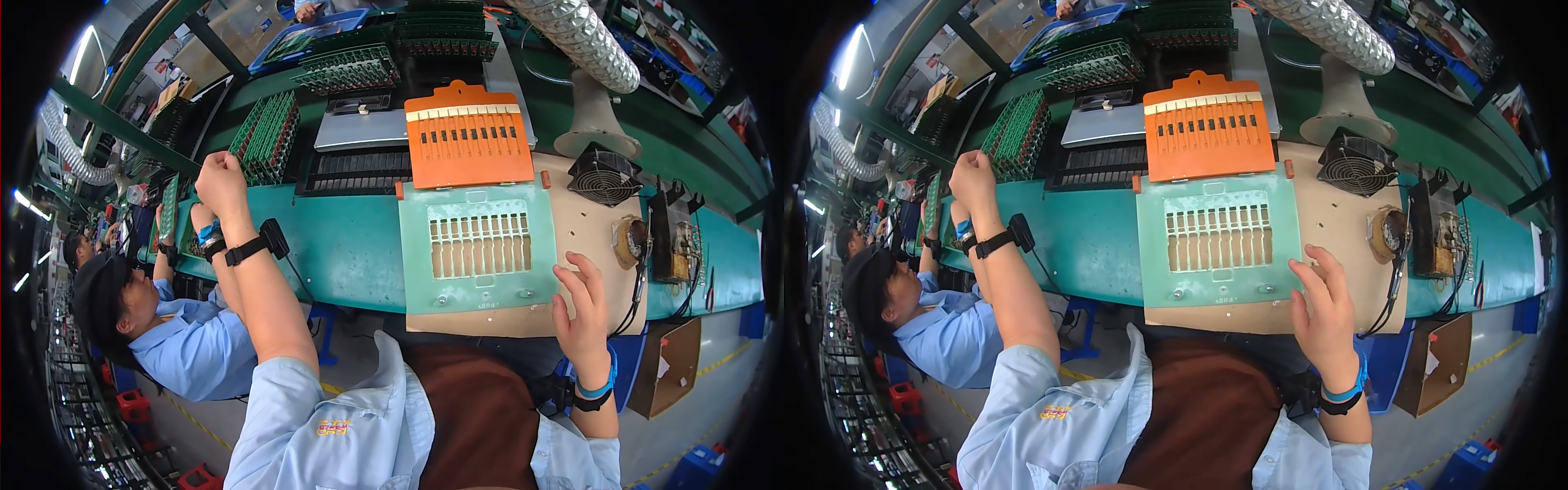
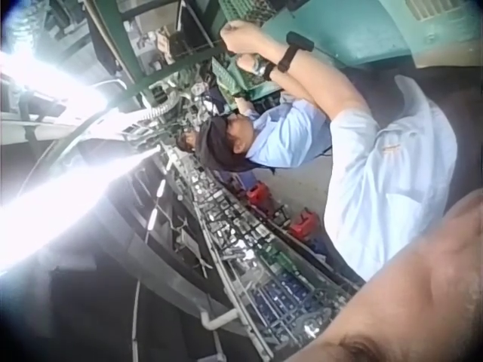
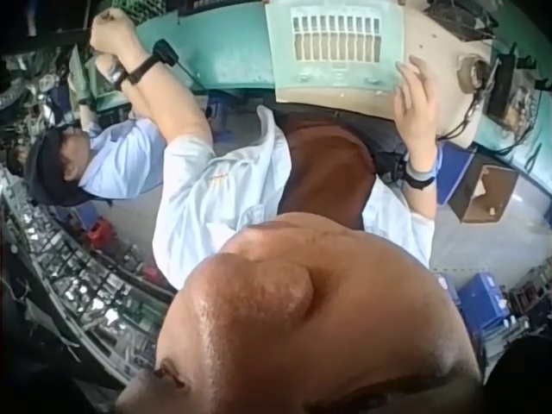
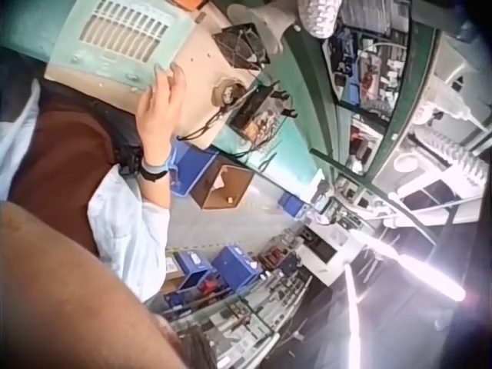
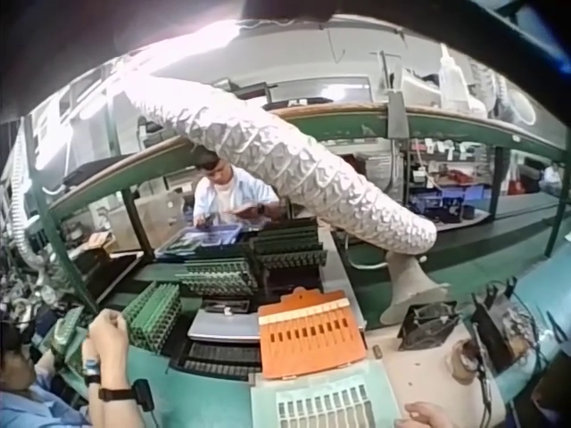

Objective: Solder electronic components onto printed circuit boards using a soldering iron.

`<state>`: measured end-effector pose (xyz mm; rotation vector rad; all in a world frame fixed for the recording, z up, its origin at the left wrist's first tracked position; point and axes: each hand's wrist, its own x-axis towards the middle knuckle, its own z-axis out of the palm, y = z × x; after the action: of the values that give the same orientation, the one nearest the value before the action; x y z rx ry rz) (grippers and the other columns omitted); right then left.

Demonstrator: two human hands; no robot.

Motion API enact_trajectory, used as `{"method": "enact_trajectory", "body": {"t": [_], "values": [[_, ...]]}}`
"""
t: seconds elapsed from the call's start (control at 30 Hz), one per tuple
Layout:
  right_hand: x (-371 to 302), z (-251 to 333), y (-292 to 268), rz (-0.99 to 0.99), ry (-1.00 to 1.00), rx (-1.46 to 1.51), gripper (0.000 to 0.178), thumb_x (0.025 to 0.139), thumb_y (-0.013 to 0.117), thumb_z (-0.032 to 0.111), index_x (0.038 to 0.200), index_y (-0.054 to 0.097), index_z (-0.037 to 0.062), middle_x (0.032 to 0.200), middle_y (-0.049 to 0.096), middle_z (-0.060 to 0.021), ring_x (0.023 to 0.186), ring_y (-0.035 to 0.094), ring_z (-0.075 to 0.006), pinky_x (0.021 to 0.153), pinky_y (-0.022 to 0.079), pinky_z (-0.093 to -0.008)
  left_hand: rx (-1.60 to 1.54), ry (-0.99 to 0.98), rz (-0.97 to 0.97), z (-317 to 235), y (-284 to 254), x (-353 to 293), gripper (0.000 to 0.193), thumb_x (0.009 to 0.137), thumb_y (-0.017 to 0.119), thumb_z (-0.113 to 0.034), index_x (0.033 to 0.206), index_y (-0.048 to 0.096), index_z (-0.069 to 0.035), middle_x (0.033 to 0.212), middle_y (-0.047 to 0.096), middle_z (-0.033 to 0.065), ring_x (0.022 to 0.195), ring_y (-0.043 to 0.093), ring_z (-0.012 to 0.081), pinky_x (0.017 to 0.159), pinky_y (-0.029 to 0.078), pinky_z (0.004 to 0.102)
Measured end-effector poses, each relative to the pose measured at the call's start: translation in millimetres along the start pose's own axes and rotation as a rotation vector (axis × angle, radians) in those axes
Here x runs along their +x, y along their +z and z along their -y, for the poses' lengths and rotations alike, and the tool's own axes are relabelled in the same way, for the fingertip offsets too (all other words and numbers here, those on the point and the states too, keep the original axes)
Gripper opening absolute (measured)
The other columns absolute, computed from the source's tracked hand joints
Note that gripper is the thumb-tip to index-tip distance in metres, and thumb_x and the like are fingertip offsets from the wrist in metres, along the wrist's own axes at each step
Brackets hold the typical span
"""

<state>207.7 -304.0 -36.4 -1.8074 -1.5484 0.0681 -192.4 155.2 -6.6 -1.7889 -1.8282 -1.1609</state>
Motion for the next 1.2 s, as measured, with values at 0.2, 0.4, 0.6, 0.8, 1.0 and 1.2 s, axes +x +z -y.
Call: {"method": "enact_trajectory", "body": {"t": [0.2, 0.4, 0.6, 0.8, 1.0, 1.2], "values": [[2.3, 2.2, 0.8, 0.015, 0.009, -0.003, 0.053, 0.082, 0.067, -0.014, 0.132, 0.065, 0.0018, 0.146, 0.054, -0.0203, 0.115, 0.068, -0.0334, 0.101, 0.055, -0.0399, -0.046, 0.024, -0.077, 5.6, -9.5, 0.9, 0.020, 0.093, 0.074, -0.029, 0.099, 0.080, -0.011, 0.086, 0.080, 0.0089, 0.081, 0.078, 0.0276, 0.076, 0.060, 0.0403], [2.0, 5.8, 2.4, 0.024, 0.025, 0.018, 0.054, 0.081, 0.066, -0.014, 0.133, 0.064, 0.0022, 0.147, 0.054, -0.0204, 0.118, 0.067, -0.0345, 0.102, 0.054, -0.0405, -0.082, 0.036, -0.144, 2.1, -28.5, -4.9, 0.019, 0.094, 0.074, -0.028, 0.100, 0.079, -0.010, 0.086, 0.080, 0.0081, 0.079, 0.078, 0.0256, 0.074, 0.059, 0.0383], [0.6, 6.7, 1.7, 0.036, 0.025, 0.024, 0.054, 0.081, 0.066, -0.014, 0.133, 0.064, 0.0025, 0.147, 0.054, -0.0204, 0.120, 0.065, -0.0351, 0.103, 0.054, -0.0407, -0.091, 0.090, -0.344, -3.0, -53.0, -12.4, 0.014, 0.093, 0.076, -0.023, 0.094, 0.078, -0.009, 0.081, 0.078, 0.0074, 0.072, 0.076, 0.0254, 0.066, 0.058, 0.0385], [-2.4, 10.6, -0.3, 0.029, 0.016, 0.024, 0.054, 0.081, 0.066, -0.014, 0.132, 0.065, 0.0022, 0.147, 0.055, -0.0207, 0.120, 0.065, -0.0355, 0.102, 0.054, -0.0406, -0.153, 0.072, -0.436, -10.4, -90.1, -20.0, 0.015, 0.093, 0.079, -0.021, 0.097, 0.079, -0.007, 0.081, 0.078, 0.0048, 0.065, 0.070, 0.0167, 0.063, 0.055, 0.0313], [0.9, 14.7, -2.3, 0.019, -0.018, 0.063, 0.047, 0.083, 0.068, -0.011, 0.128, 0.067, 0.0012, 0.141, 0.059, -0.0202, 0.119, 0.065, -0.0352, 0.100, 0.055, -0.0401, -0.401, 0.059, -0.418, -48.1, -141.9, -50.6, 0.015, 0.093, 0.082, -0.011, 0.102, 0.079, 0.000, 0.081, 0.076, 0.0012, 0.065, 0.061, 0.0047, 0.062, 0.050, 0.0206], [33.3, 26.5, 7.4, 0.080, -0.165, 0.340, 0.031, 0.090, 0.071, -0.001, 0.121, 0.071, 0.0002, 0.120, 0.070, -0.0163, 0.108, 0.070, -0.0312, 0.093, 0.056, -0.0362, -0.678, 0.228, -0.346, -65.6, -185.3, -103.8, 0.014, 0.095, 0.079, -0.003, 0.105, 0.075, 0.007, 0.085, 0.076, 0.0088, 0.069, 0.064, 0.0083, 0.063, 0.053, 0.0231]]}}
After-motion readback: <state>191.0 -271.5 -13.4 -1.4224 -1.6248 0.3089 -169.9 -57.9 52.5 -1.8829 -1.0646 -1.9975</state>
